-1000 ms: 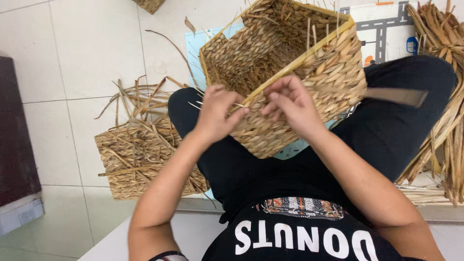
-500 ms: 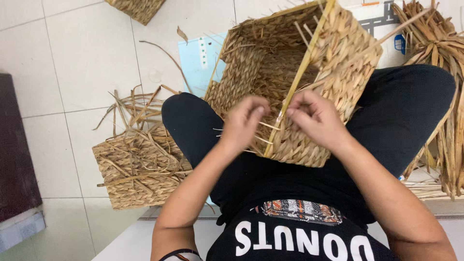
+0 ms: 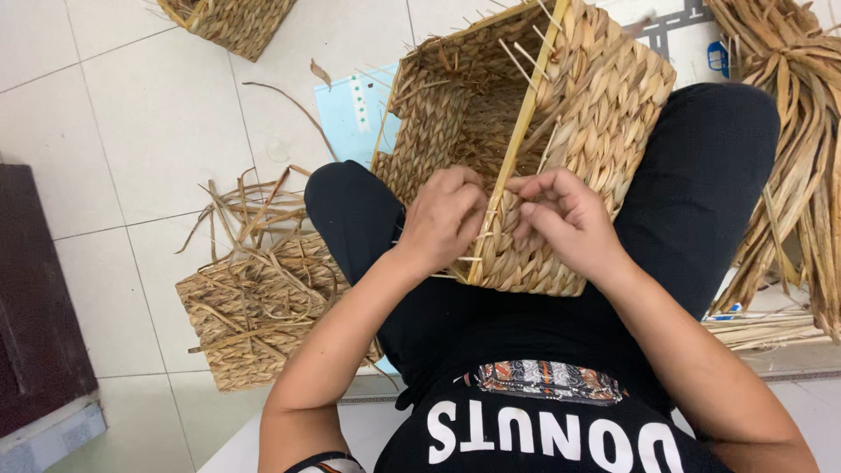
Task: The person weaves a basket by inserting and tying dried plant fibers into a wooden frame, handling a bundle of fibers and individual strips to secure them around the frame edges.
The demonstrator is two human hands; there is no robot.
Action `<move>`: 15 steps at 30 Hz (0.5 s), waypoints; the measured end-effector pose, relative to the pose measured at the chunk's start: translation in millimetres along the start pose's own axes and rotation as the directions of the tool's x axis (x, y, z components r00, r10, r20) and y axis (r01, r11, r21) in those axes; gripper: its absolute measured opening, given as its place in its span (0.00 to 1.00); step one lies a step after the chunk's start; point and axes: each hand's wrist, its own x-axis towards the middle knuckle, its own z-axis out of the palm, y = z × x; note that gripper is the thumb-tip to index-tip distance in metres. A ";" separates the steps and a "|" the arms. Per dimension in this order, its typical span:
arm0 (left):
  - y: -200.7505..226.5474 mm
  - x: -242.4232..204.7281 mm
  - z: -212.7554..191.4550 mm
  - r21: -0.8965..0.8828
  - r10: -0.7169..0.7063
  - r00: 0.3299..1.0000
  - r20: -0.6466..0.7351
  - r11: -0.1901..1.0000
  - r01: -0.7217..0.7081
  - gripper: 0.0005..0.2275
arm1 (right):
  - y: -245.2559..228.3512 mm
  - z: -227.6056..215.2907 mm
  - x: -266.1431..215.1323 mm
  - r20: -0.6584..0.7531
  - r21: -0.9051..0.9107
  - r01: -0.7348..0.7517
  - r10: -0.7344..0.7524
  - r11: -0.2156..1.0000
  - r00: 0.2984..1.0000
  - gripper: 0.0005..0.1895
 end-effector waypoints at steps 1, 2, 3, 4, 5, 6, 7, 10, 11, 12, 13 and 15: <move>1.6 -2.2 -3.8 -0.006 0.092 0.995 -0.039 0.996 -0.092 0.08 | -1.7 2.4 1.9 0.004 -0.001 0.002 -0.002 1.000 1.000 0.05; 3.0 -4.0 -7.1 -0.004 0.091 0.995 -0.042 0.996 -0.091 0.08 | -3.7 4.5 4.3 0.004 -0.047 0.032 -0.031 0.998 0.999 0.05; 4.7 -5.0 -8.6 0.000 0.130 0.989 -0.072 0.992 -0.130 0.09 | -6.3 5.5 5.0 0.000 -0.094 0.062 -0.063 0.994 0.998 0.05; 5.7 -5.4 -9.4 0.004 0.168 0.981 -0.102 0.986 -0.169 0.09 | -10.3 5.1 5.5 -0.001 -0.095 0.065 -0.065 0.993 0.998 0.05; 6.9 -7.5 -9.0 -0.002 0.168 0.981 -0.098 0.986 -0.169 0.09 | -15.0 3.7 3.8 0.016 -0.333 0.067 -0.065 0.941 0.998 0.07; 7.4 -9.9 -8.7 0.067 0.201 0.969 -0.142 0.979 -0.193 0.09 | -19.8 2.8 3.3 0.035 -0.551 0.069 -0.059 0.832 0.998 0.08; 7.3 -12.0 -9.1 0.139 0.236 0.954 -0.184 0.967 -0.213 0.09 | -24.2 2.8 5.3 0.031 -0.550 0.064 -0.056 0.832 0.998 0.08; 2.3 -12.2 -11.3 0.135 0.222 0.965 -0.136 0.970 -0.204 0.07 | -34.1 6.0 12.0 0.113 -0.754 0.138 -0.079 0.643 0.990 0.12; 1.0 -12.9 -12.5 0.138 0.223 0.965 -0.139 0.969 -0.204 0.07 | -35.4 7.8 13.1 0.109 -0.760 0.173 -0.140 0.626 0.984 0.12; 0.6 -14.6 -13.5 0.113 0.056 0.996 -0.062 0.992 -0.049 0.05 | -35.4 8.9 14.6 0.106 -0.766 0.208 -0.200 0.608 0.974 0.12; 1.2 -18.2 -13.9 0.098 -0.114 0.993 0.024 0.989 0.111 0.04 | -33.9 8.4 14.5 0.107 -0.766 0.209 -0.199 0.609 0.974 0.12; 2.0 -31.2 -23.4 0.083 -0.170 0.982 0.082 0.983 0.163 0.03 | -28.7 7.0 15.1 -0.001 -0.694 0.088 -0.123 0.715 0.992 0.10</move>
